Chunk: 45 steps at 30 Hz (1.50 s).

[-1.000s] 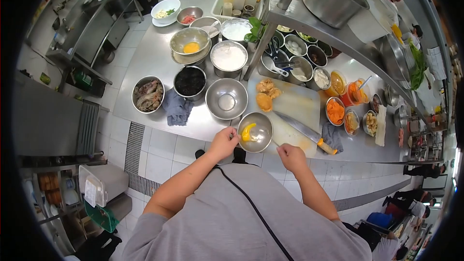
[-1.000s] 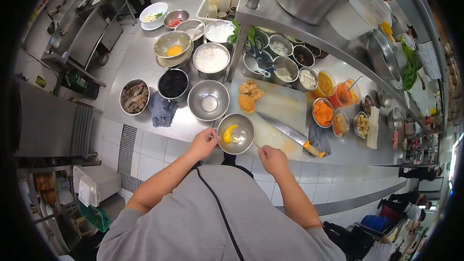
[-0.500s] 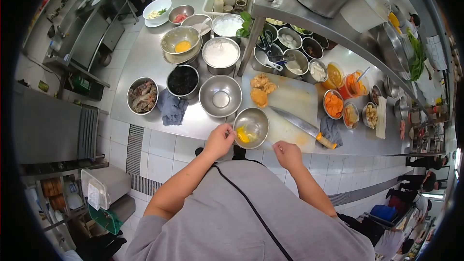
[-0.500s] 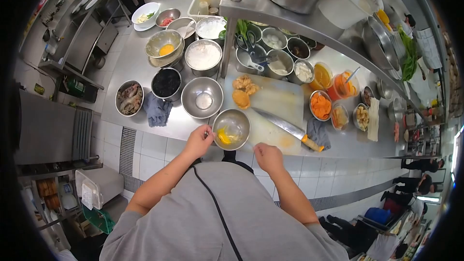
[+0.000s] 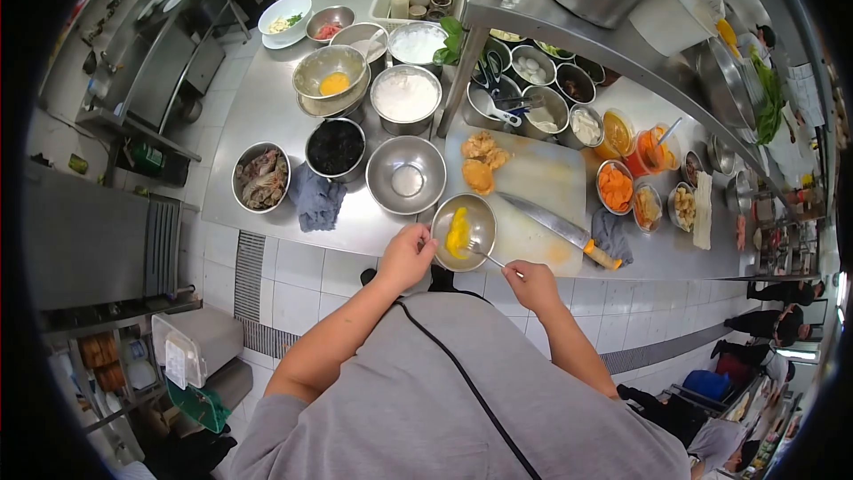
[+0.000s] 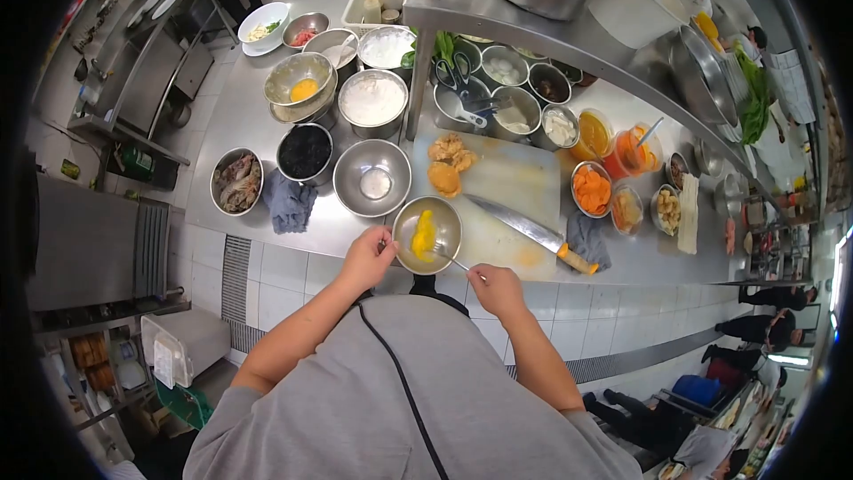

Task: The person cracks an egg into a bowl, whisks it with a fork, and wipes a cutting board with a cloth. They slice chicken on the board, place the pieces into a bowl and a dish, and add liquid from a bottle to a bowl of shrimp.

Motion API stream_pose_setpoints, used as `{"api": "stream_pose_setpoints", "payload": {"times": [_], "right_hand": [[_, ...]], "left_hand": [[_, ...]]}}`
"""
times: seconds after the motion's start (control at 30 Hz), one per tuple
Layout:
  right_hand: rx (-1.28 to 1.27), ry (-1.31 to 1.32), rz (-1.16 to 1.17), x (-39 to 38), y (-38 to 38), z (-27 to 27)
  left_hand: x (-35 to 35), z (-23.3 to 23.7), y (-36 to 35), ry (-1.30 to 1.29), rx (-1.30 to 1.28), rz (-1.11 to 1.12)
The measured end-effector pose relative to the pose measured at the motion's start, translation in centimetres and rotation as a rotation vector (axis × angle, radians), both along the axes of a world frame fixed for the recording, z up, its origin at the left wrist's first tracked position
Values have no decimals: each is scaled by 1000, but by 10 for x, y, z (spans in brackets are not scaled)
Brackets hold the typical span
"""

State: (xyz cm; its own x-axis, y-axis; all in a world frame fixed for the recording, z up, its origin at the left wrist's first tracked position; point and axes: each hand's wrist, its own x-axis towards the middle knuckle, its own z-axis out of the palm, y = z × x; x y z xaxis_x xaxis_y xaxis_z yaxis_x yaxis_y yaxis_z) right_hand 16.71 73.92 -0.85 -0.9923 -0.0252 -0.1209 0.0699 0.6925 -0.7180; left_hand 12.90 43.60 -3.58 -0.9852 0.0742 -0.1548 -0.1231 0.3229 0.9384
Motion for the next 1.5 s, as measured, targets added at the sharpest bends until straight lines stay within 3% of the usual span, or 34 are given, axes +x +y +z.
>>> {"api": "stream_pose_setpoints", "payload": {"times": [0.07, 0.13, 0.17, 0.23, 0.27, 0.33, 0.47, 0.57, 0.63, 0.67, 0.73, 0.83, 0.97, 1.03, 1.07, 1.13, 1.23, 1.37, 1.43, 1.47, 1.5], "right_hand": [[32, -7, 80, -5, 1, 5], [290, -25, 134, 1, -2, 1], [274, -22, 145, 3, -5, 1], [-50, 110, -37, 3, -7, 6], [-56, 100, -33, 5, -5, 7], [171, -7, 133, 1, 0, 10], [140, 51, -26, 3, 0, 10], [8, 14, 47, 0, 4, 12], [257, -50, 100, 1, 5, 10], [257, -49, 96, 2, 5, 9], [5, 45, -36, 3, 2, 8], [61, 20, 110, 1, 6, 13], [201, -29, 23, 1, 9, 5], [-102, 123, -50, 3, 7, 4], [-103, 118, -49, 4, 9, 2], [197, -89, 115, 0, 14, 0], [-1, 98, -57, 1, 4, 3], [13, 15, 76, -2, 11, 9], [221, -54, 61, 0, 15, -2], [223, -51, 59, -1, 15, 0], [58, 33, 14, 3, 12, 1]], "left_hand": [[-6, -2, 2, -7, 2, 11], [-2, -3, 1, 74, -57, -7], [-2, -1, 0, 74, -74, 3], [-3, 3, 2, 114, -8, -5], [1, 5, 1, 104, -14, -1], [-4, 11, 4, 120, -47, -13], [-5, 11, 6, 122, -42, -27], [-8, 11, 6, 96, -32, -30], [-7, 10, 7, 125, -96, -54], [-7, 12, 8, 126, -96, -58], [-8, 17, 8, 105, -101, -55], [-9, 18, 10, 83, -74, -59], [-9, 20, 13, 97, -75, -61], [-11, 18, 13, 119, -72, -56], [-9, 20, 13, 114, -72, -56], [-14, 25, 14, 124, -108, -65], [-17, 29, 14, 127, -116, -63], [-20, 34, 16, 112, -128, -53], [-19, 35, 17, 132, -160, -76], [-21, 35, 19, 136, -158, -77], [-20, 35, 19, 131, -163, -81]]}}
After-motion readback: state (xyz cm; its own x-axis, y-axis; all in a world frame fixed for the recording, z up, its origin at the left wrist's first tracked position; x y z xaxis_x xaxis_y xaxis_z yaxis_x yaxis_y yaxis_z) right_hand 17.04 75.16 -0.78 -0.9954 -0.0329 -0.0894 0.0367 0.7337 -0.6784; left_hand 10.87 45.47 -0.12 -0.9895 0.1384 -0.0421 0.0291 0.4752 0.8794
